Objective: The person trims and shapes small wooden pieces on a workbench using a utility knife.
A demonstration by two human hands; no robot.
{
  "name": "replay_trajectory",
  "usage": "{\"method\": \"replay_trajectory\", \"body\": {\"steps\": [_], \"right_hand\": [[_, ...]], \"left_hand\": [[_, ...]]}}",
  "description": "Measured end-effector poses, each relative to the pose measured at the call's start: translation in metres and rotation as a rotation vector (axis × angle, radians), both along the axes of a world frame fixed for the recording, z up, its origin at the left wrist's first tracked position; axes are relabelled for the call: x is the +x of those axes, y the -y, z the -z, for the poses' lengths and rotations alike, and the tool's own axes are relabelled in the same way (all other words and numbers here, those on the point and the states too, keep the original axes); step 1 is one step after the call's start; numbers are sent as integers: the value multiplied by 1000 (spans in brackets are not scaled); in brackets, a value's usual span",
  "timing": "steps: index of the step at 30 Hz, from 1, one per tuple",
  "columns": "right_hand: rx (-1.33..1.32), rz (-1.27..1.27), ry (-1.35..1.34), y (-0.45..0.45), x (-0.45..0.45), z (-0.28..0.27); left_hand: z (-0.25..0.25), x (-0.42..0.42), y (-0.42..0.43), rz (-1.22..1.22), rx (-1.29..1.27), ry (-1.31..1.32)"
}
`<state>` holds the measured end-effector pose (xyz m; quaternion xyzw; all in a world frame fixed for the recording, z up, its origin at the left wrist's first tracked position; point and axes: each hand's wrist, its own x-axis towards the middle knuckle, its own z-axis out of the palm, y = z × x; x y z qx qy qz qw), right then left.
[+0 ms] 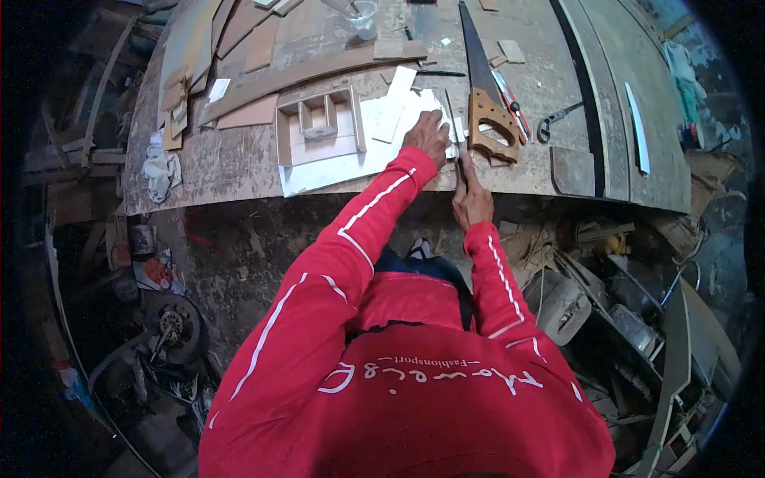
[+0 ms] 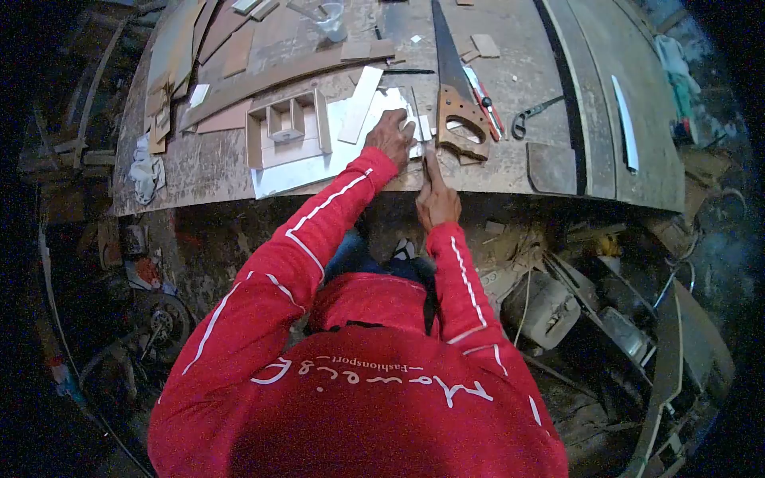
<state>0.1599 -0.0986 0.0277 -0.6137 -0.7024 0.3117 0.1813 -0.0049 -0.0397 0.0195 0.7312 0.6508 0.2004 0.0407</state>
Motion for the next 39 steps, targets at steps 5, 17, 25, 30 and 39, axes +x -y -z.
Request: {"method": "replay_trajectory", "body": {"steps": [5, 17, 25, 30, 39], "right_hand": [[38, 2, 35, 3, 4, 6], [2, -20, 49, -10, -2, -8], [-105, -20, 128, 19, 17, -38], [-61, 21, 101, 19, 24, -27], [-132, 48, 102, 25, 12, -45]], "left_hand": [[2, -5, -2, 35, 12, 15], [5, -1, 0, 23, 160, 49], [4, -2, -2, 6, 30, 1], [4, -2, -4, 15, 71, 6], [1, -6, -6, 54, 67, -4]]}}
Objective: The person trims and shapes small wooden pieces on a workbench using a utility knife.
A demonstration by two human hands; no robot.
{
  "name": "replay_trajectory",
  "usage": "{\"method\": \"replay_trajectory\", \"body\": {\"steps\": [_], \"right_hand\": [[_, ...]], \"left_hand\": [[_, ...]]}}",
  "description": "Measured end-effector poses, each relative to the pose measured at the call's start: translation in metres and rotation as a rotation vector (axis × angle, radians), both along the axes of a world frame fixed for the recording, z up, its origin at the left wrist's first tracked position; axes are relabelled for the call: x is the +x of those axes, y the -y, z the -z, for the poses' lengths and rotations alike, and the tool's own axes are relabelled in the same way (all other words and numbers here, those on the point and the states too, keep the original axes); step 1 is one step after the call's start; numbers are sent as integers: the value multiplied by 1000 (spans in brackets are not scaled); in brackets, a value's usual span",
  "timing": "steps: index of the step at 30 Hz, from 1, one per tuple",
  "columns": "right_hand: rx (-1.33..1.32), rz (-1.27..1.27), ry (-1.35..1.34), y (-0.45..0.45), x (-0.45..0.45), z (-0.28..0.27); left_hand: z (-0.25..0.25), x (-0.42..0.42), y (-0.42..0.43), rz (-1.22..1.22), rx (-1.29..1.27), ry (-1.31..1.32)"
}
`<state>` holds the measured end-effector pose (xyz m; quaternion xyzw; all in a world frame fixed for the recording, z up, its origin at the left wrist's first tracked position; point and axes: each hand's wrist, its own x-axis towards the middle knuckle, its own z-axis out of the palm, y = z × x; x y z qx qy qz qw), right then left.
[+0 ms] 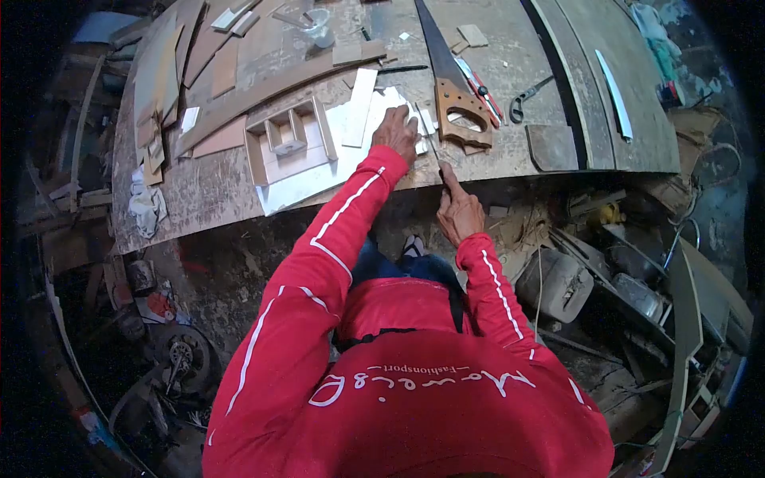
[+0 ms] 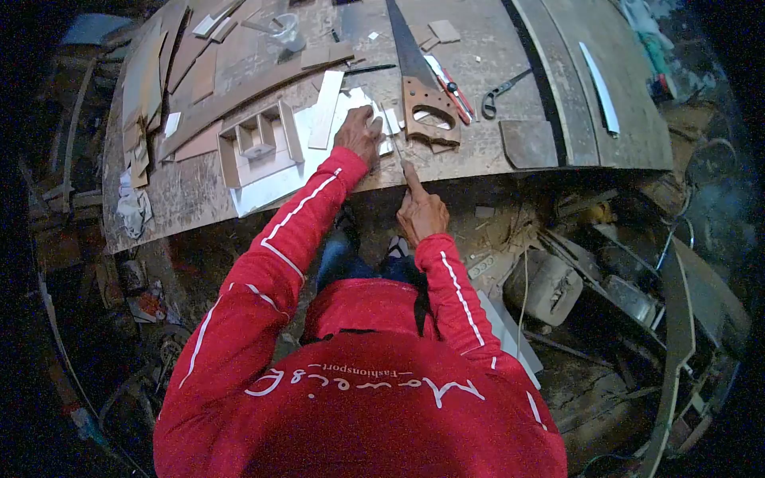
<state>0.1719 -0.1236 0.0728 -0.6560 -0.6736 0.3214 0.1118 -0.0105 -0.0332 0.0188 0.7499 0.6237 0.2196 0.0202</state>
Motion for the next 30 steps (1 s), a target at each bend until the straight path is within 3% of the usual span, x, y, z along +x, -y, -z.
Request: {"method": "replay_trajectory", "body": {"steps": [3, 9, 13, 17, 30], "right_hand": [[36, -10, 15, -2, -1, 10], [-12, -77, 22, -2, 13, -22], [4, -41, 0, -7, 11, -13], [-12, -54, 49, -7, 12, -15], [9, -34, -81, 8, 21, 12]], "left_hand": [[3, 5, 0, -15, 34, 14], [2, 5, -4, -22, -14, -41], [2, 3, -3, -34, 62, -2], [1, -2, -5, -3, -92, -83], [-3, 0, -5, -2, -96, -52]]}}
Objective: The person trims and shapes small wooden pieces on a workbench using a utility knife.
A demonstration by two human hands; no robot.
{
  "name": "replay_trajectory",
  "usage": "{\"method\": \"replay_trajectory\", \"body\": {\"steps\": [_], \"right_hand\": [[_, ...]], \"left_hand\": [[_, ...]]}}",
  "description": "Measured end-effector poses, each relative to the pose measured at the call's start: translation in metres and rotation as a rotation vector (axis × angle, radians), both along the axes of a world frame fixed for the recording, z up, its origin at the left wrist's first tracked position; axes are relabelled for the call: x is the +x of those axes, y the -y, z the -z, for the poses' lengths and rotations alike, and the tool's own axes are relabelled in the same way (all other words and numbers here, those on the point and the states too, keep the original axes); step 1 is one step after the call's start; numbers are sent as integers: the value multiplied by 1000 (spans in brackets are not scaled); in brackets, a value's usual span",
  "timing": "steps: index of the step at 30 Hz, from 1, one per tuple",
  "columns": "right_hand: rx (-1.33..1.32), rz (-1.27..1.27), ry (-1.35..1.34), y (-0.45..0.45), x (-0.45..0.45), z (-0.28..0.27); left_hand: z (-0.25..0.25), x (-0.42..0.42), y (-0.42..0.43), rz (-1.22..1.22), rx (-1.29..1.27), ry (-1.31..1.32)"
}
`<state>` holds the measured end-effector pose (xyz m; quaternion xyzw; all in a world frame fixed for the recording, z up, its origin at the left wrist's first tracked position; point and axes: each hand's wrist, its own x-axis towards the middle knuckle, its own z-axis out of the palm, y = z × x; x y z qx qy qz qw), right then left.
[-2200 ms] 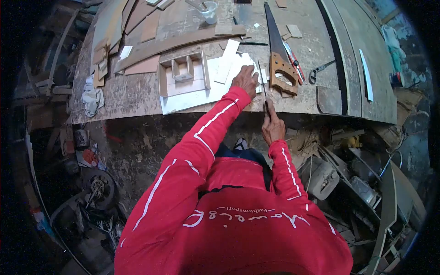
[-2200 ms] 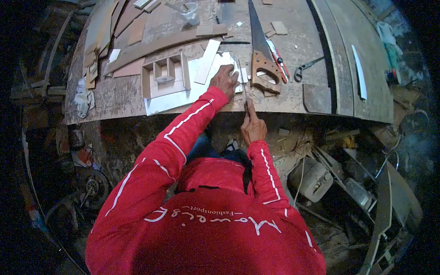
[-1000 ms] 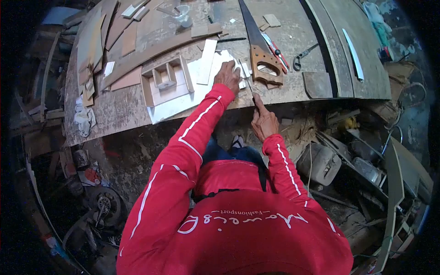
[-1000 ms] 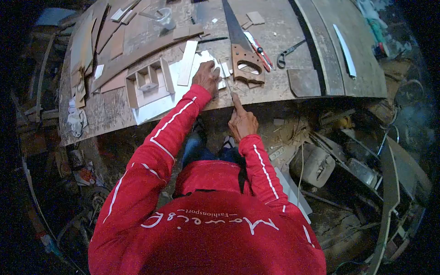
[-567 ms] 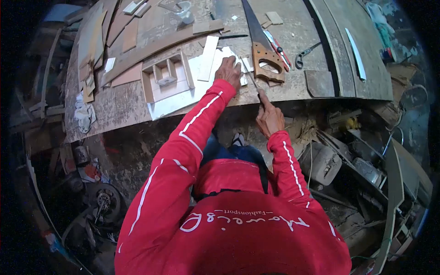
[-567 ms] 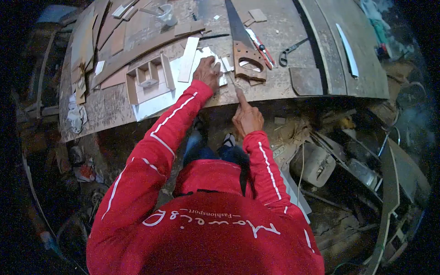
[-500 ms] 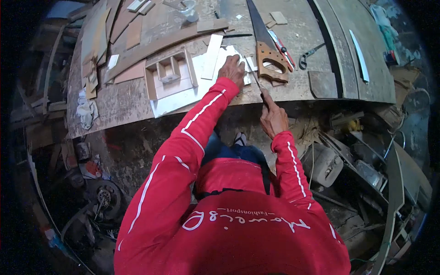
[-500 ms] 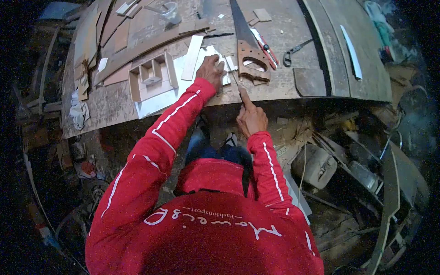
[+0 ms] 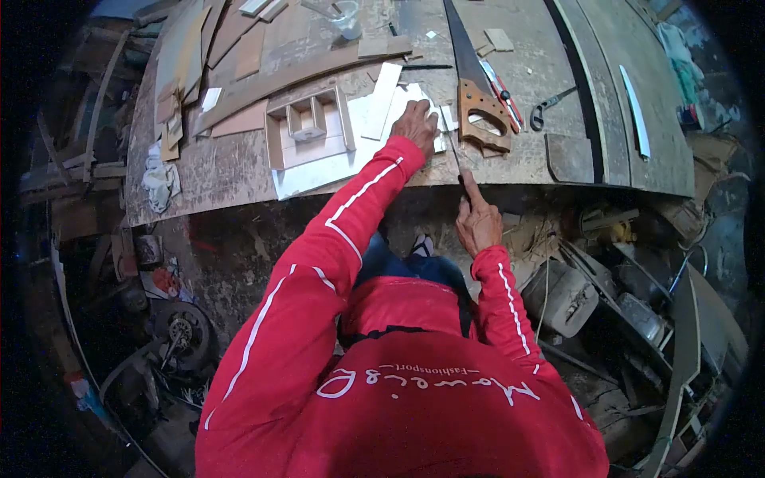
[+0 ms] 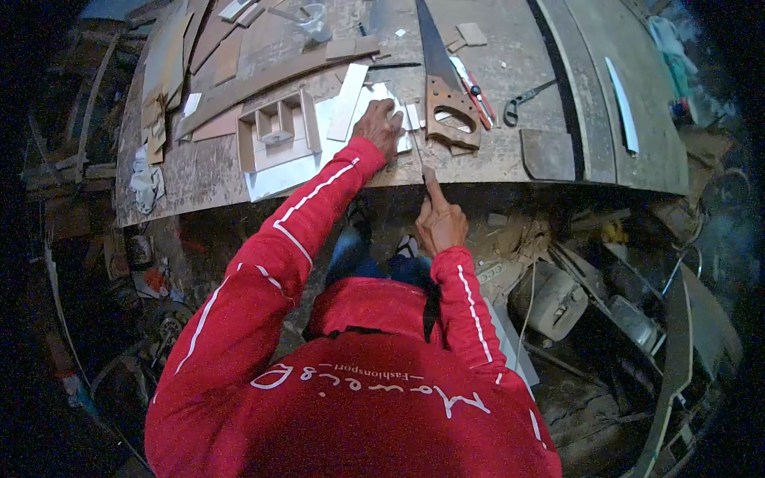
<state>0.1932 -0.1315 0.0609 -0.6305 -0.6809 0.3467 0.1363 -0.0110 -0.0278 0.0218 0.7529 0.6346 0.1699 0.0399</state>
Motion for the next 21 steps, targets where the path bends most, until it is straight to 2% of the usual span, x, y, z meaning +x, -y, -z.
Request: {"method": "replay_trajectory", "body": {"steps": [8, 13, 14, 19, 20, 21], "right_hand": [[92, 25, -13, -51, -38, 34], [16, 6, 68, -25, -30, 16], [16, 9, 9, -22, -27, 14], [219, 3, -4, -49, -41, 52], [273, 10, -28, -50, -40, 57], [284, 11, -26, -49, -37, 54]], "left_hand": [[4, -2, 2, 1, 24, 23], [2, 0, 2, -10, 17, 31], [2, -1, 1, -7, 32, 31], [6, -2, 2, 19, 169, 74], [5, -3, 1, 16, 59, 32], [3, -1, -2, 11, 62, 36]]}}
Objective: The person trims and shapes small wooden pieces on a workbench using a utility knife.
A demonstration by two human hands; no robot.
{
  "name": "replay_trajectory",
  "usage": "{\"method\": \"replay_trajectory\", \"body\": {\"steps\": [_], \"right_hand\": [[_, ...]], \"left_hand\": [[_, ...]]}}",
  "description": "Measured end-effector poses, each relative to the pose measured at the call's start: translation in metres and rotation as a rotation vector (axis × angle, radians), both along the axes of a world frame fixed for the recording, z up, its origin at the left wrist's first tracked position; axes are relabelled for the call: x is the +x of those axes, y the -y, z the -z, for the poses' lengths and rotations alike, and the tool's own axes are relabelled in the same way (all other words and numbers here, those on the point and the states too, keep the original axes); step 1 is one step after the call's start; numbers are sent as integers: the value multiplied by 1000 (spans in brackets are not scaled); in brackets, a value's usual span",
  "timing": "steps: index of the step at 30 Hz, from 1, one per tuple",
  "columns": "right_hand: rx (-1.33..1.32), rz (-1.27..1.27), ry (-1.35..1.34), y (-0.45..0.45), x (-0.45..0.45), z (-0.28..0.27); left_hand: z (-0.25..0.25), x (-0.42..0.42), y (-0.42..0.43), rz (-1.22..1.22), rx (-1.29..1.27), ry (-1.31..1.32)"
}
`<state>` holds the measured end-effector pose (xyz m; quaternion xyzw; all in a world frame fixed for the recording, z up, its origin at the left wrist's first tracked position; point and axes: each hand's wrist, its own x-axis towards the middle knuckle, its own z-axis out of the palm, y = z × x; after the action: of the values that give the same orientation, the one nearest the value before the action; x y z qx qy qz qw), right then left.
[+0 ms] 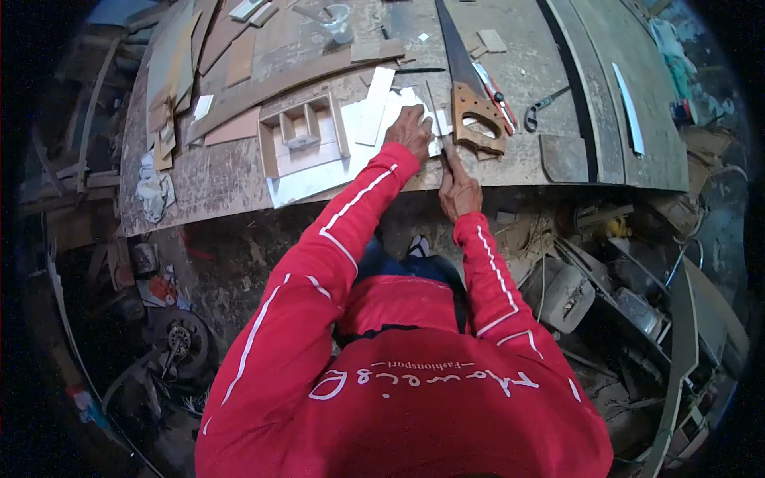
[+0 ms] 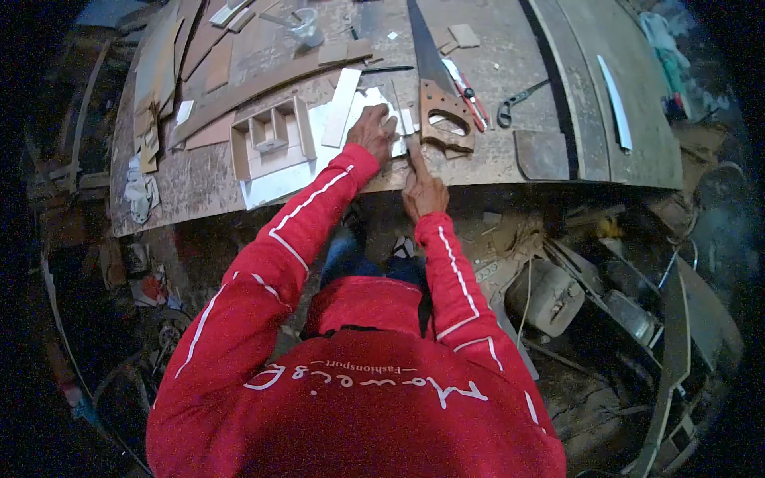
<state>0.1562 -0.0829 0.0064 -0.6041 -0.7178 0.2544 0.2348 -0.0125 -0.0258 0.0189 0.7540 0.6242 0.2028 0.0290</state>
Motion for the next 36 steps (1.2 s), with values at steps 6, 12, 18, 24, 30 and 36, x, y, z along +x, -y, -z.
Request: {"method": "replay_trajectory", "body": {"steps": [6, 12, 18, 24, 30, 36], "right_hand": [[-44, 4, 22, 22, 6, -15], [-143, 4, -15, 16, 2, -16], [-153, -5, 58, 12, 0, -26], [-179, 8, 45, 17, 2, -29], [-115, -7, 43, -7, -4, -18], [-138, 1, 25, 21, 5, -20]], "left_hand": [[3, -1, 3, -4, 11, -15], [2, 1, 4, -19, 3, 22], [2, 0, 5, 11, 77, 16], [-4, 2, 6, -21, 26, 7], [-4, 0, 4, -8, -43, -4], [0, 1, 2, -22, -56, -12]]}}
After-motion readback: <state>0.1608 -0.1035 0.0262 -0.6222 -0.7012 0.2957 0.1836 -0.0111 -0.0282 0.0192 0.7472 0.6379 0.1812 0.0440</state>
